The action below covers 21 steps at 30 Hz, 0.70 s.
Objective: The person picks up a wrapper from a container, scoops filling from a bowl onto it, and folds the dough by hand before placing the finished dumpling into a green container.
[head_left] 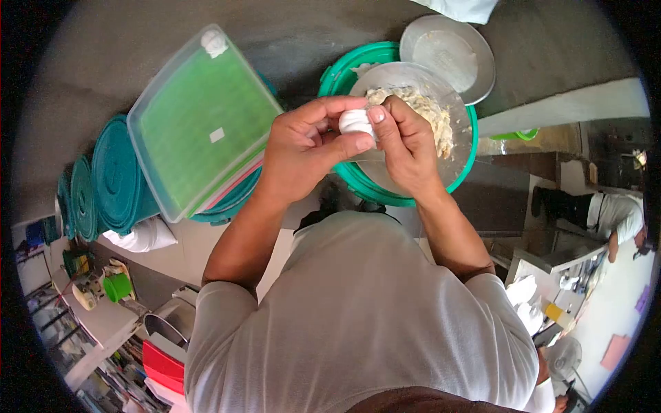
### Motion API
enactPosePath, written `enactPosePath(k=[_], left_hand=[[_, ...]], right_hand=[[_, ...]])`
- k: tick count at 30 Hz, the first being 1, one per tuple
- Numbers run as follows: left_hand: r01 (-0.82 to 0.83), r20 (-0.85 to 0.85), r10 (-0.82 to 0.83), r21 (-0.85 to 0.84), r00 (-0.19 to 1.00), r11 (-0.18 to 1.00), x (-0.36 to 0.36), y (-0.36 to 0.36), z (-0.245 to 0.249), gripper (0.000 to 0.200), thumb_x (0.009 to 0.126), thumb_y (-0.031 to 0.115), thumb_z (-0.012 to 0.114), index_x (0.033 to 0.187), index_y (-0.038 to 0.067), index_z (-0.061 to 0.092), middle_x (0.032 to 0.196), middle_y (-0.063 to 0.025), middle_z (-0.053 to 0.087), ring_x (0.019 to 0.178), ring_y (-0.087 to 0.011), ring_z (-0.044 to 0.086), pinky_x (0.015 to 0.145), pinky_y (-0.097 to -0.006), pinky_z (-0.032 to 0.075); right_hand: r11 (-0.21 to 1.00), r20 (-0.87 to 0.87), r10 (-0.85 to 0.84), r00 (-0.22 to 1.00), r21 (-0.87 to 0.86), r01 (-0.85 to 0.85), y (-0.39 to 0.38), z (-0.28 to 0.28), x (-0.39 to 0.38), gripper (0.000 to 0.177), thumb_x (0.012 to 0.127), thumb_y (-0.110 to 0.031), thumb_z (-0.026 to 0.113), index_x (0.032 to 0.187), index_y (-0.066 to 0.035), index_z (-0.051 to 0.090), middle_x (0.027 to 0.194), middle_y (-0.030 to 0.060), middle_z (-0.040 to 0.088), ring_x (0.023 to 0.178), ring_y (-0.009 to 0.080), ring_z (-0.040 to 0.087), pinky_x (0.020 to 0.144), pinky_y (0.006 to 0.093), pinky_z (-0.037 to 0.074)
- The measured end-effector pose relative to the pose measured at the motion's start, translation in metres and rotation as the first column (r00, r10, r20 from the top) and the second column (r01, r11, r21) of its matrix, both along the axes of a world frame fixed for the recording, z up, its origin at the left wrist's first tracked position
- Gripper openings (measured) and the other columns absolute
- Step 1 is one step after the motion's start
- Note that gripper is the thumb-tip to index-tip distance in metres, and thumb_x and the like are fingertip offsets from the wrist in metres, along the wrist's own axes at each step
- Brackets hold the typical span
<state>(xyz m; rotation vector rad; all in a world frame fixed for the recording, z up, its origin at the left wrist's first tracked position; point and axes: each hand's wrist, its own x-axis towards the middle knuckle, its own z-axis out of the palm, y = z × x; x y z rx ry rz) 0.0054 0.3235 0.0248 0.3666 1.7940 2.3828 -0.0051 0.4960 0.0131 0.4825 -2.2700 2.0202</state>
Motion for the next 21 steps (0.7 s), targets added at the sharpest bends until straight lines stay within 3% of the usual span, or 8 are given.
enactPosePath(k=[2,4,6,9,14,18,20,21], left_hand=[[-0.049,-0.012,0.049,-0.001,0.999,0.999,0.0,-0.009,0.003,0.039,0.083,0.002,0.075,0.12,0.0,0.063,0.103,-0.0082,0.069,0.091,-0.0124,0.065,0.081,-0.0266,0.054],[-0.091,-0.05,0.091,-0.004,0.995,0.996,-0.002,-0.021,0.011,0.039,0.082,0.001,0.075,0.119,-0.001,0.062,0.101,-0.0074,0.068,0.09,-0.0125,0.065,0.081,-0.0261,0.054],[-0.114,-0.055,0.114,0.003,0.992,0.993,-0.002,-0.034,0.023,0.04,0.082,-0.002,0.073,0.12,-0.002,0.062,0.102,-0.0073,0.068,0.092,-0.0125,0.064,0.082,-0.0262,0.053],[-0.167,-0.093,0.166,0.0,0.982,0.986,-0.003,-0.048,0.027,0.039,0.082,-0.002,0.073,0.12,-0.002,0.061,0.101,-0.0075,0.068,0.091,-0.0126,0.065,0.08,-0.0262,0.053],[-0.278,-0.101,0.27,-0.076,0.957,0.957,-0.006,-0.075,0.034,0.037,0.082,0.0,0.075,0.116,-0.002,0.061,0.098,-0.0074,0.068,0.087,-0.0121,0.065,0.075,-0.0262,0.054],[-0.302,-0.163,0.273,-0.186,0.948,0.935,-0.019,-0.099,0.029,0.037,0.081,-0.001,0.074,0.116,-0.001,0.061,0.102,-0.0072,0.068,0.09,-0.0125,0.064,0.079,-0.0267,0.053],[-0.279,-0.166,0.245,-0.235,0.955,0.931,-0.029,-0.115,0.032,0.038,0.082,-0.002,0.074,0.118,-0.001,0.061,0.105,-0.0073,0.068,0.094,-0.0138,0.064,0.084,-0.0276,0.053],[-0.306,-0.172,0.266,-0.287,0.949,0.907,-0.036,-0.127,0.036,0.037,0.082,-0.002,0.074,0.117,-0.001,0.061,0.104,-0.0071,0.068,0.093,-0.0133,0.064,0.084,-0.0274,0.053]], right_hand=[[1.0,-0.056,0.019,0.998,0.018,-0.018,-0.012,0.002,-0.005,0.03,0.102,-0.024,0.053,0.078,-0.005,0.051,0.068,-0.0035,0.044,0.065,0.005,0.038,0.056,0.024,0.035],[0.988,0.159,0.09,0.983,-0.14,-0.068,-0.025,0.011,-0.01,0.031,0.103,-0.027,0.051,0.079,-0.007,0.051,0.068,-0.0048,0.044,0.065,0.004,0.039,0.056,0.0227,0.035],[0.962,0.193,0.152,0.969,-0.256,-0.1,-0.041,0.018,-0.016,0.033,0.104,-0.03,0.049,0.078,-0.008,0.05,0.067,-0.005,0.043,0.065,0.003,0.039,0.056,0.022,0.035],[0.987,-0.083,0.134,0.987,-0.072,-0.14,-0.061,0.013,-0.033,0.036,0.103,-0.028,0.051,0.076,-0.005,0.046,0.066,-0.0018,0.044,0.064,0.0072,0.038,0.056,0.026,0.037],[0.986,0.014,0.169,0.986,0.007,-0.169,-0.093,0.016,-0.047,0.034,0.101,-0.027,0.054,0.078,-0.002,0.046,0.065,0.0044,0.045,0.064,0.0109,0.04,0.055,0.0309,0.039],[0.985,-0.126,0.155,0.98,-0.051,-0.162,-0.115,0.008,-0.062,0.037,0.101,-0.031,0.054,0.08,-0.002,0.049,0.066,0.0039,0.046,0.063,0.0106,0.042,0.056,0.0301,0.04],[0.969,0.055,0.243,0.968,-0.054,-0.24,-0.121,0.008,-0.07,0.037,0.101,-0.033,0.053,0.081,-0.002,0.05,0.067,0.0025,0.047,0.065,0.0096,0.043,0.058,0.0279,0.04],[0.936,0.123,0.283,0.951,-0.251,-0.246,-0.126,0.009,-0.072,0.039,0.1,-0.036,0.053,0.081,-0.002,0.05,0.066,0.0004,0.047,0.063,0.0095,0.044,0.056,0.0271,0.039]])
